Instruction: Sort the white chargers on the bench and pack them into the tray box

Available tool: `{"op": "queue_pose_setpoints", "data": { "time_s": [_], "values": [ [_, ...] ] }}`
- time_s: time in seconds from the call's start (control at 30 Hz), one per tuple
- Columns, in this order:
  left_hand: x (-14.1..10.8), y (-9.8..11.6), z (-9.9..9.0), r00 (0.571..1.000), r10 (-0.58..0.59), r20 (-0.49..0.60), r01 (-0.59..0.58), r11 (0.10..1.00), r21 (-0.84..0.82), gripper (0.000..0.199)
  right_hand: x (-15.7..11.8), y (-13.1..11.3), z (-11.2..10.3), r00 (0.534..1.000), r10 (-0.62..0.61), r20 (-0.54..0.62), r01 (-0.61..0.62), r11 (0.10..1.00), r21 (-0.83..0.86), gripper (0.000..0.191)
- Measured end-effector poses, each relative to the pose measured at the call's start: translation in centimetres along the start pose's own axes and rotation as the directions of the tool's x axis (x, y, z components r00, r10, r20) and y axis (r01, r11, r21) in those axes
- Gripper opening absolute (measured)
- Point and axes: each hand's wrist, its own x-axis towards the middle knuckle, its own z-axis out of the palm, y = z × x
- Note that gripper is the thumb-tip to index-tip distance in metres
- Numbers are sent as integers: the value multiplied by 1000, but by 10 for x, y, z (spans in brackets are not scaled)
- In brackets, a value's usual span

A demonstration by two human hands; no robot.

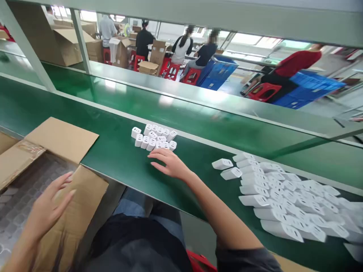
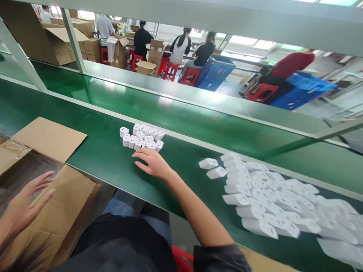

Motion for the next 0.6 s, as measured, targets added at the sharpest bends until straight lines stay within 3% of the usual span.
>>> {"op": "queue_pose_setpoints", "data": {
  "time_s": [0.07,0.13,0.27,0.33,0.4,0.6],
  "values": [
    [52,38,44,995,102,24,-99,991,-94,55,-24,22,-12,989,110,-97,-115,992,-53,31],
    [108,74,87,960,274,53,-268,958,-99,56,-40,40,-17,966,197,-171,-212,974,-78,43],
    [189,130,153,800,561,212,-581,813,41,68,-52,63,-11,926,321,-199,-336,940,-48,67],
    [207,146,173,720,627,298,-670,739,64,68,-53,69,-4,907,370,-201,-378,926,-2,71],
    [212,154,184,671,660,337,-716,695,63,67,-53,71,3,882,417,-220,-414,908,62,74],
    [217,162,191,604,731,318,-783,618,66,65,-54,78,13,842,475,-256,-415,873,255,72]
  ]
}}
